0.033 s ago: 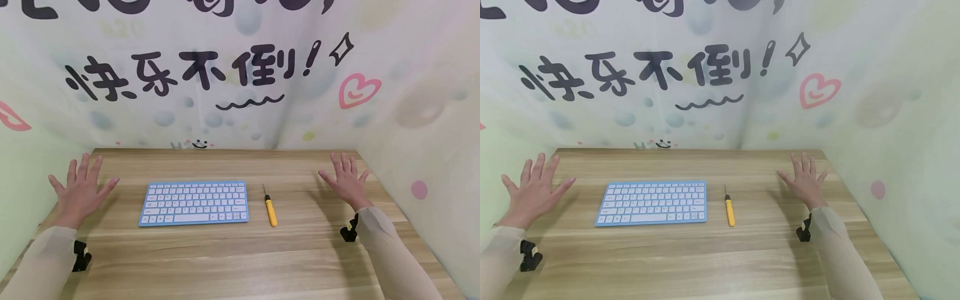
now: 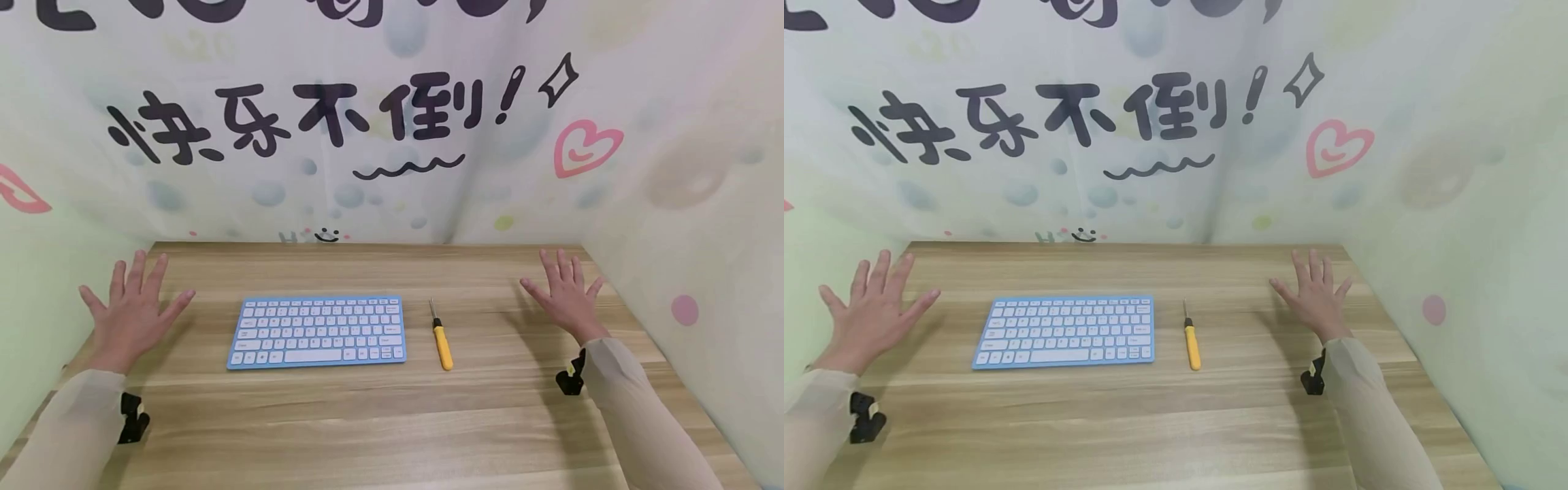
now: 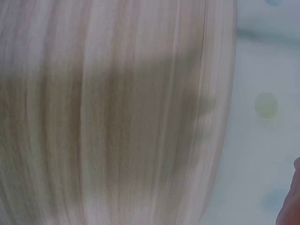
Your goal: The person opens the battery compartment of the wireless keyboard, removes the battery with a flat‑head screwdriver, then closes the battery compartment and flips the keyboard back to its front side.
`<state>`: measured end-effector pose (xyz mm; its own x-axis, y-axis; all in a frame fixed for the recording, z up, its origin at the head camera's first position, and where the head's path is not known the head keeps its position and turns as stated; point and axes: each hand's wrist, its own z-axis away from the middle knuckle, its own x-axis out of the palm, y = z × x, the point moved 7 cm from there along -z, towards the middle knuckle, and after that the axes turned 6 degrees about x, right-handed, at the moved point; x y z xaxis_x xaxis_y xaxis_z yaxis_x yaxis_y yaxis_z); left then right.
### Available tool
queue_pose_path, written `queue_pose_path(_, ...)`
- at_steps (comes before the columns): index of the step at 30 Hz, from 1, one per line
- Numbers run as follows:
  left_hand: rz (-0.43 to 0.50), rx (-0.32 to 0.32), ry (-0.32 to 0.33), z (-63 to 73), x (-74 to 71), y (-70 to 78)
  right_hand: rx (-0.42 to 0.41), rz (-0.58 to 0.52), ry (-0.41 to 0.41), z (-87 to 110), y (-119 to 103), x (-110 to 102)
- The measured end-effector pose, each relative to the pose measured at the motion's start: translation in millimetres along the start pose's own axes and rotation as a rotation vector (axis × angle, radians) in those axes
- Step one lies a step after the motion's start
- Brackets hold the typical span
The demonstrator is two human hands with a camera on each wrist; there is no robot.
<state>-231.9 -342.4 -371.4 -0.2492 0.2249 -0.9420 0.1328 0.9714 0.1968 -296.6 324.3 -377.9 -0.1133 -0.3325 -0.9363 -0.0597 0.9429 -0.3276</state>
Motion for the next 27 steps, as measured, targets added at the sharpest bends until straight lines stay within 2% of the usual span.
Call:
queue_pose_path(12,0.002,0.0,0.003,-1.1,-2.3,2.3,-0.009,0.006,-0.023,-2.1,-3,-3)
queue_pose_path(17,0.021,0.01,-0.02,-4.8,-4.8,5.2,-0.021,0.0,-0.064,-3.7,-13,-4)
queue_pose_path(21,0.1,0.054,-0.028,-10.8,-8.4,16.3,-0.075,-0.041,-0.086,-1.7,-28,-3)
queue_pose_path(24,0.231,0.086,-0.038,-14.0,-9.6,28.9,-0.12,-0.094,-0.096,0.8,-45,-2)
queue_pose_path(27,0.356,0.081,-0.069,-14.9,-7.7,39.7,-0.141,-0.159,-0.121,3.6,-63,2)
